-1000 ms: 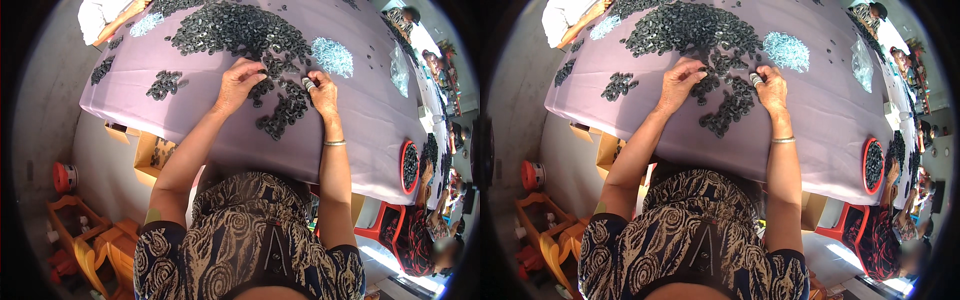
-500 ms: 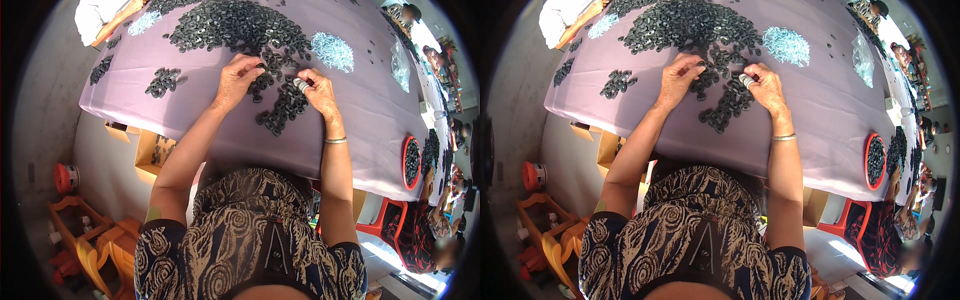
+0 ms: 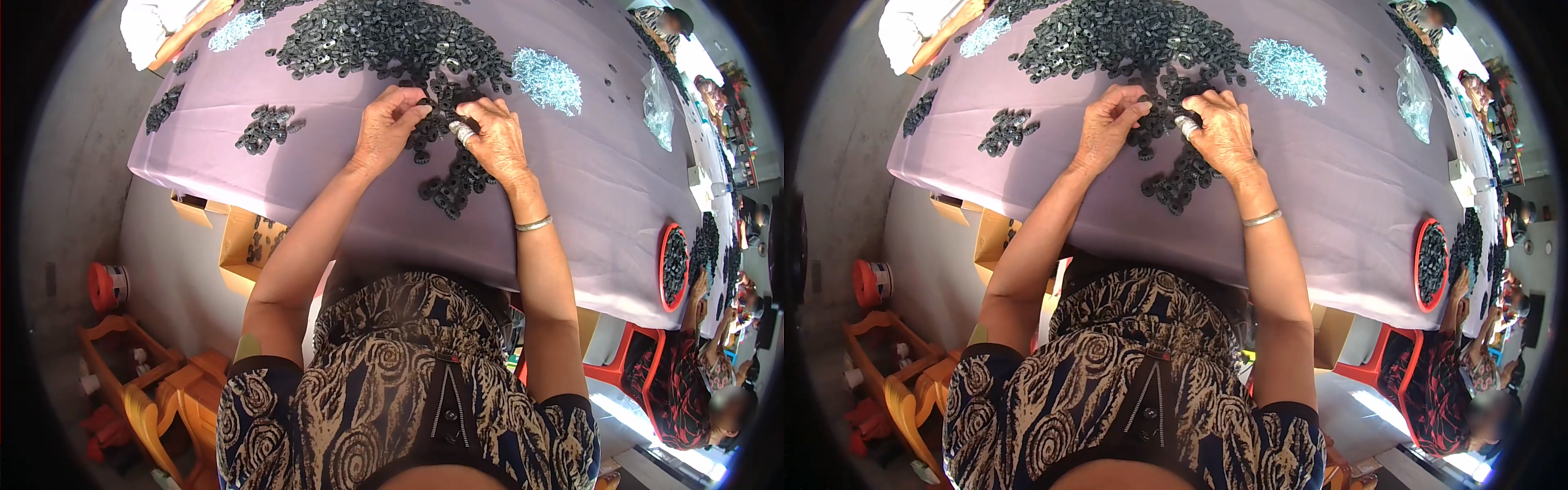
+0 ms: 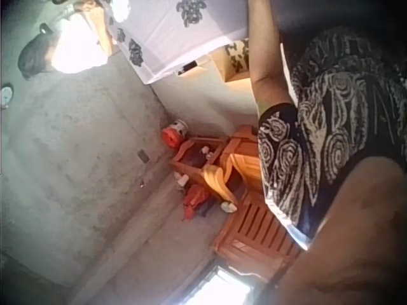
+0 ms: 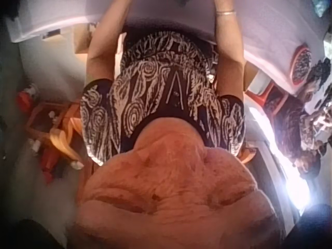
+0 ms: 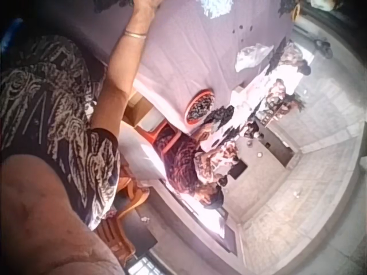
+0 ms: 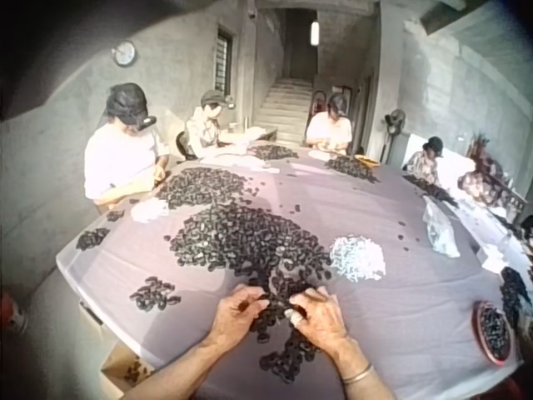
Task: Sorting and inspecting small black plastic components at a communal workshop table.
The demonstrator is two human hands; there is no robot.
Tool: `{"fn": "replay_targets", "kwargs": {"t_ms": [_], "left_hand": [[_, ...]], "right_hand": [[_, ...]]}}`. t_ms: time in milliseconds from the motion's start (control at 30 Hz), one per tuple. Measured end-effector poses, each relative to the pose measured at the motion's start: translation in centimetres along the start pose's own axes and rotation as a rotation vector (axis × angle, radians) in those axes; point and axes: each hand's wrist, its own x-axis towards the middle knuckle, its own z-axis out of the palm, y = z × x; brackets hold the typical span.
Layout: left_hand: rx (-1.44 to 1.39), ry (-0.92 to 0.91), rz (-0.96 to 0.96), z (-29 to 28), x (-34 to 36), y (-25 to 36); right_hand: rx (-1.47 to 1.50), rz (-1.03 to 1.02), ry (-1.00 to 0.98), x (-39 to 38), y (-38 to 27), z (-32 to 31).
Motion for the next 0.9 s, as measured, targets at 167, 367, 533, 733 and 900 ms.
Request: {"fn": "replay_targets", "kwargs": {"t_ms": [167,367,533,733,900], "left_hand": [[-0.001,0.015,0.016,0.0,0.0,-0.3],[0.016,0.007,-0.013,-0.1,0.0,-0.3],[0.043,0.011,0.046,0.0,0.0,-0.2],[0.066,-0.02,0.049,0.0,-0.1,-0.1],[-0.029,-0.067,0.109,0.1,-0.2,0.7]], "right_hand": [[0.056,0.071,0.02,-0.5,0.3,-0.8],[0.141,0.161,0.012,-0.9,2.0,-1.3],[0.276,0.222,0.03,-0.9,2.9,-1.0],[0.284,0.221,0.006,-0.9,2.3,-1.0],[0.308,0.227,0.002,-1.0,2.5,-1.0]]}}
